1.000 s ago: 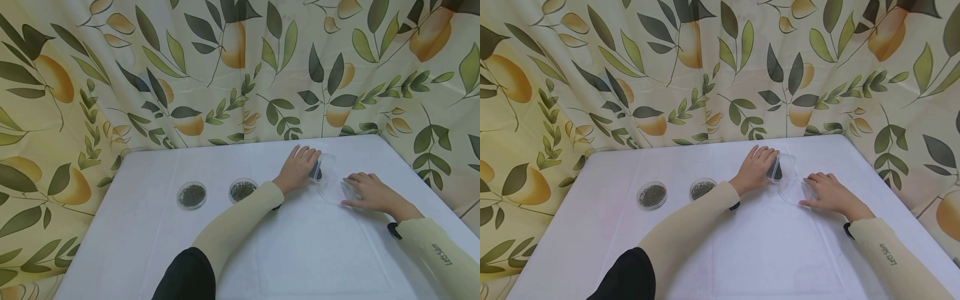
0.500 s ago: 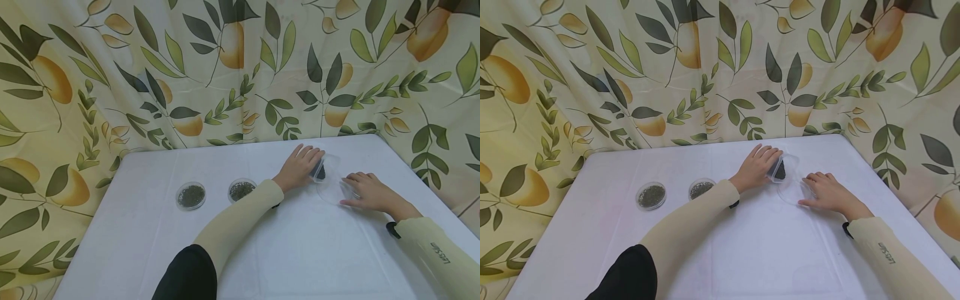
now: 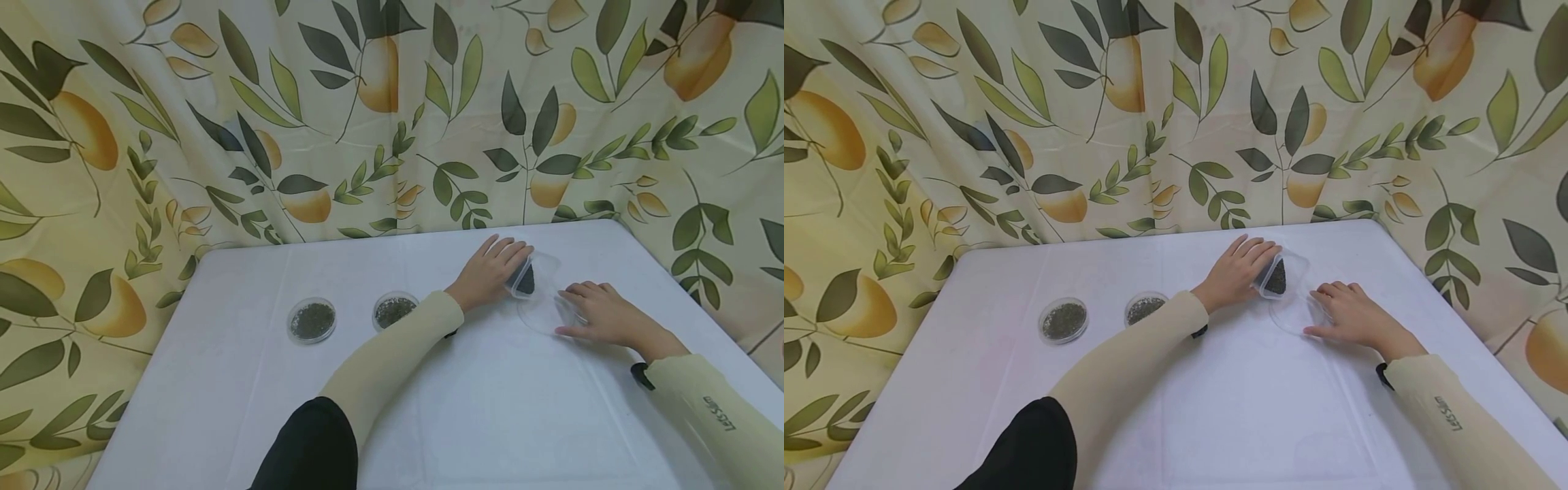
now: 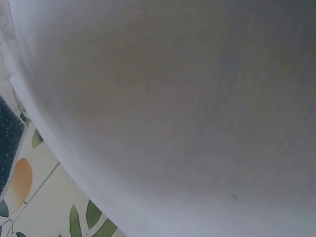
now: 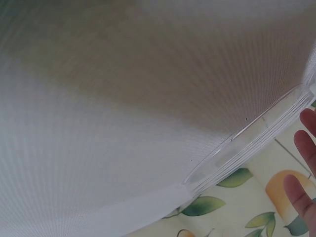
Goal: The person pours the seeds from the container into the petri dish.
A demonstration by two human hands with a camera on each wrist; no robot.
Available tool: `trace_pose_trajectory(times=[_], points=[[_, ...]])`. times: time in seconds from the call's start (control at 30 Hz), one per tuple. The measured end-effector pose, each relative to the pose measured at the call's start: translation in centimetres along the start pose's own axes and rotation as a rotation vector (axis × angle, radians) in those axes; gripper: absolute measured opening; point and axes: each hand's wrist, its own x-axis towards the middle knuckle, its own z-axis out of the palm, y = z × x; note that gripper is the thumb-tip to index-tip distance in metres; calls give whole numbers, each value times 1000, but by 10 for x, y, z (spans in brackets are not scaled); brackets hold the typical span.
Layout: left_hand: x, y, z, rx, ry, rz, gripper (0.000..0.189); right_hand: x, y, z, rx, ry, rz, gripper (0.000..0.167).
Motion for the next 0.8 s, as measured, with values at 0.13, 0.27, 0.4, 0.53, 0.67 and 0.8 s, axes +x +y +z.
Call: trace_pose_trajectory(times=[0.13,0.27,0.4,0.53,0.67,0.8], points=[[0,0,-1,-5,0,12,76,-1,0,0,2,7,-7,85],[-1,0,-2,-7,-6,22,75,-1,0,0,3,16,-11,83],[-1,0,-2,8,-4,34,72,-2,-1,-1,2,19,-11,82],[0,1,-1,10,2,48,71,-1,-2,-2,-1,13,-14,83],[0,1,0,9,7,64,72,-1,-2,-3,-7,11,-16,83],[0,1,0,8,1,72,74,-1,-3,-4,-4,13,-21,82]])
